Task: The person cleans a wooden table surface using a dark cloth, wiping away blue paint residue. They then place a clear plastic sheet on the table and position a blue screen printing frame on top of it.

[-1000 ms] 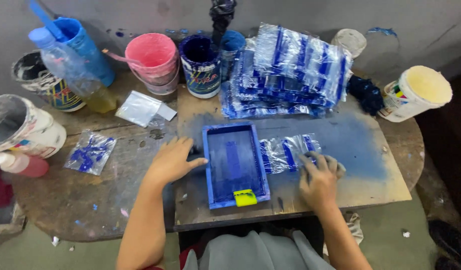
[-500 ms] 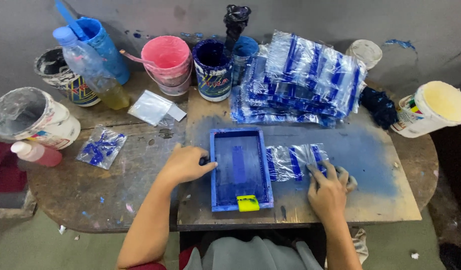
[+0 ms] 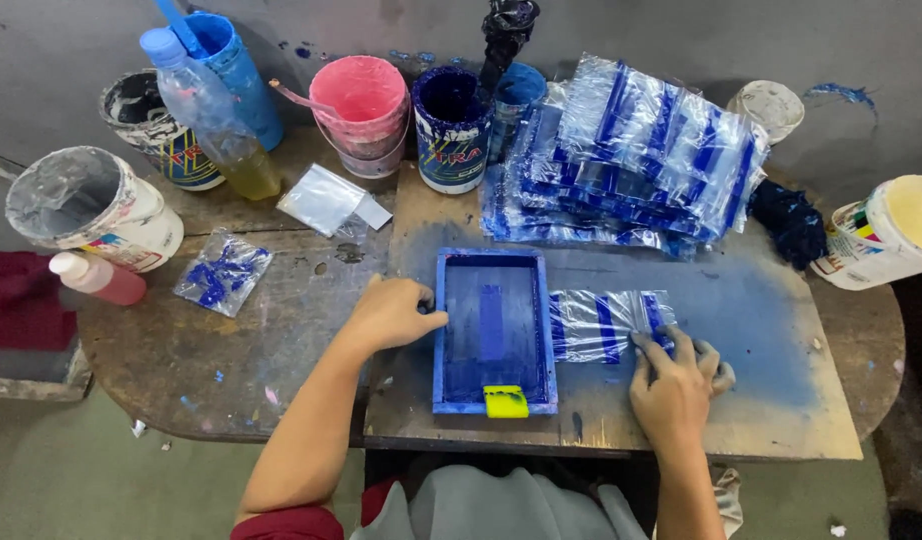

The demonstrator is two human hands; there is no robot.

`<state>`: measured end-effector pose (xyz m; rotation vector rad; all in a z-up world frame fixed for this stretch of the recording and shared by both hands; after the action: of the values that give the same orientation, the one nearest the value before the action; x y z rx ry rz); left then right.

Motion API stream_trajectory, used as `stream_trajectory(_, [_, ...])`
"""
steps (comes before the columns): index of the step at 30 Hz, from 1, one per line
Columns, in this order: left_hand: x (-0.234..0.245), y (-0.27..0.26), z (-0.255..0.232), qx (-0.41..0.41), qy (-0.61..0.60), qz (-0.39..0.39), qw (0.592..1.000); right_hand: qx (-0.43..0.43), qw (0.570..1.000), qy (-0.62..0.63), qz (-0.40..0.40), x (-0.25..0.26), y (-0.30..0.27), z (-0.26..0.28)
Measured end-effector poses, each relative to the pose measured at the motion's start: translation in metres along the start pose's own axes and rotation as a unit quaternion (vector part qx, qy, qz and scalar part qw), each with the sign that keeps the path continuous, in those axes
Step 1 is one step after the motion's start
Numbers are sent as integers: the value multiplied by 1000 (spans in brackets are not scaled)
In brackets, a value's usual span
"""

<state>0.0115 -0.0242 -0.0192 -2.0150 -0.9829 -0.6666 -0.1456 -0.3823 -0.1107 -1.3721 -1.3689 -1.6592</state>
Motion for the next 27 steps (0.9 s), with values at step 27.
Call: stream_trajectory(27, [-1, 3, 9, -15, -48, 0, 999, 0, 1000, 6, 23, 2, 1, 0])
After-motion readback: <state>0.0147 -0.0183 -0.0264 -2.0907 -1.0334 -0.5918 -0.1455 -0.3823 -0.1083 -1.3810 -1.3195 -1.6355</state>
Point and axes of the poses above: each hand's wrist, its own y-axis towards the middle knuckle, its own x-axis out of the back of the hand, z = x × y, the point moved 1 cm from there along y, towards the middle knuckle, and after that the axes turned 13 degrees about -y, right-handed, at the moved point
